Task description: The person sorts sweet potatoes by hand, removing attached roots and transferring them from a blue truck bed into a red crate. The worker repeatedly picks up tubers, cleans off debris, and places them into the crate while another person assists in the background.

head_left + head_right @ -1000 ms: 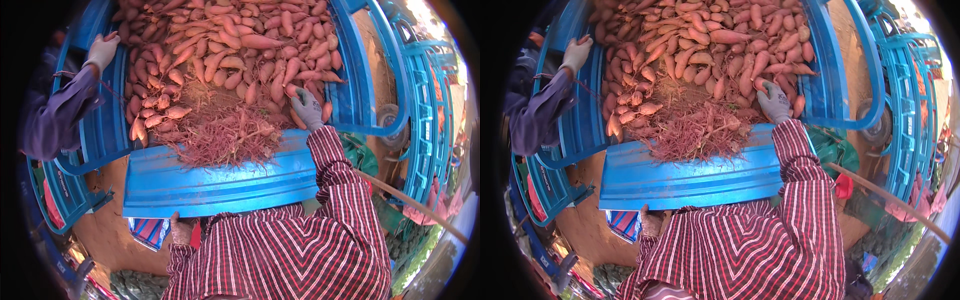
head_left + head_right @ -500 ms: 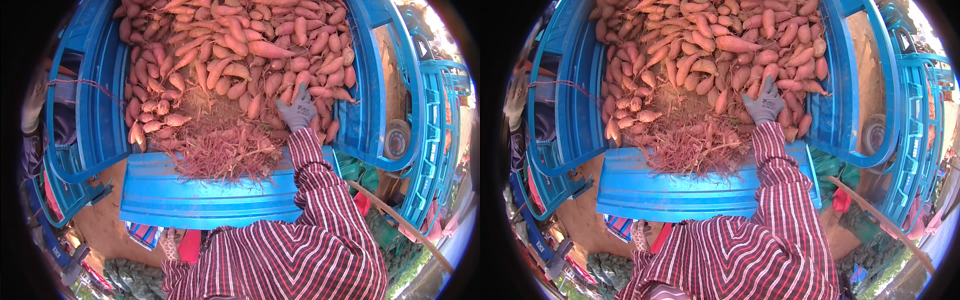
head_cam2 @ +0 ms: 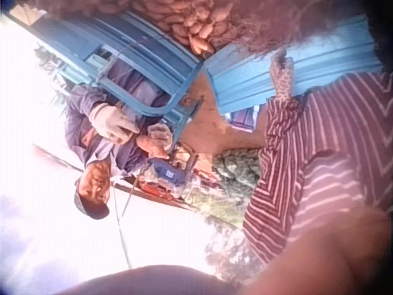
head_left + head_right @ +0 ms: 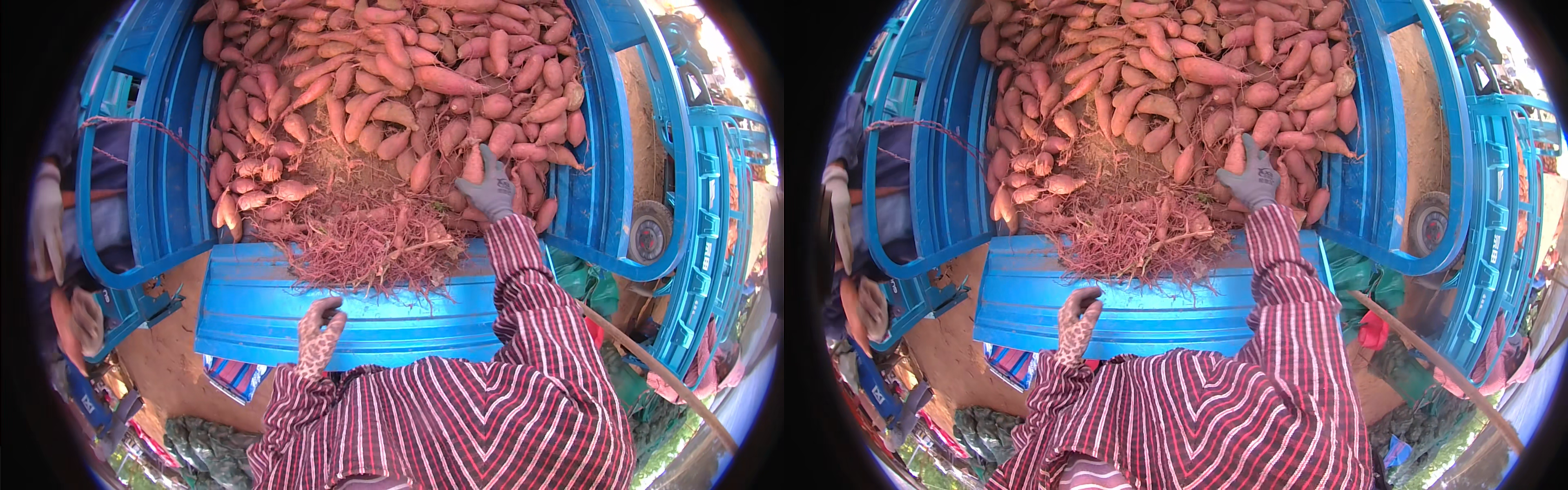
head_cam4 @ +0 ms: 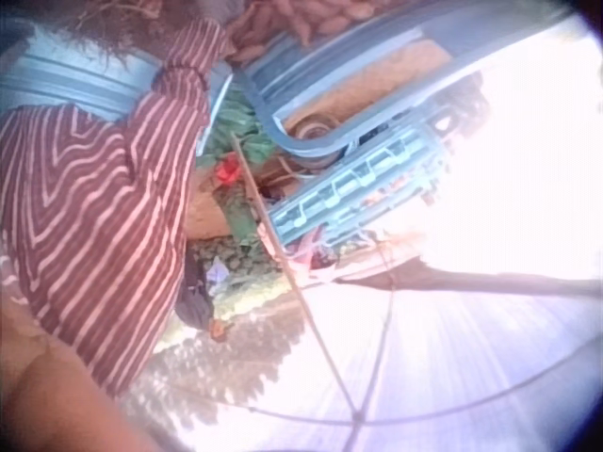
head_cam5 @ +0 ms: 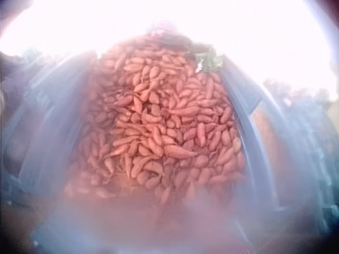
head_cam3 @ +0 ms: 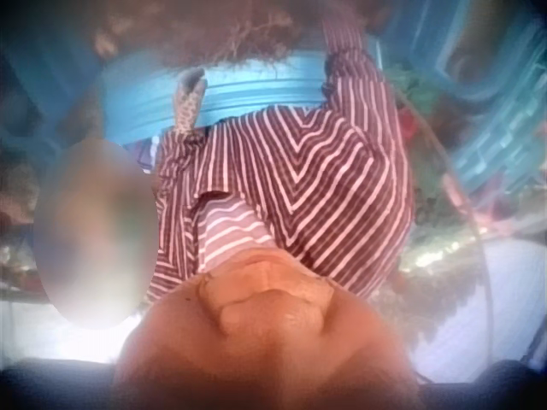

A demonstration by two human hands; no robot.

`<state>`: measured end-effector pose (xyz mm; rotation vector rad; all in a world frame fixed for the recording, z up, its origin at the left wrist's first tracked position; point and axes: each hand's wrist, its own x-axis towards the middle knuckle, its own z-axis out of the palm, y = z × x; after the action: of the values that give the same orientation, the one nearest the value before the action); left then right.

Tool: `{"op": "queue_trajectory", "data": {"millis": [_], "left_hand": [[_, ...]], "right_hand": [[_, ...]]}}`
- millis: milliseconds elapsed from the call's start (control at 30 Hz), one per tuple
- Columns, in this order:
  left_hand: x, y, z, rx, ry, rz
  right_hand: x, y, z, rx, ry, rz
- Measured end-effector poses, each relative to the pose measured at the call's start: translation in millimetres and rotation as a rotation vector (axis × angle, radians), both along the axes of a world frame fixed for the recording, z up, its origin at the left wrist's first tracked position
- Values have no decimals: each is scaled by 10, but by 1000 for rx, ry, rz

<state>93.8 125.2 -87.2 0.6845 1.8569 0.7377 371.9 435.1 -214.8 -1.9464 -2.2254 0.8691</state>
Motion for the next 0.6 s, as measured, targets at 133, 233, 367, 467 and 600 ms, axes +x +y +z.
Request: {"op": "queue_trajectory", "data": {"millis": [133,233,367,467,600], "left_hand": [[122,372,-94,24,-270,-56],[145,696,-223,66,-509,124],[8,1120,-389,330,259,-217],[-226,1386,-518,545,421,-506],[-246,1455,-663,196,-349,-543]], "right_hand": [[104,-296,257,-230,1021,-208],[-7,-627,511,-665,1620,-326],[-332,-903,669,-980,1860,-265],[-545,-998,680,-1098,1692,-149],[-749,-1093,648,-1231,1826,-374]]}}
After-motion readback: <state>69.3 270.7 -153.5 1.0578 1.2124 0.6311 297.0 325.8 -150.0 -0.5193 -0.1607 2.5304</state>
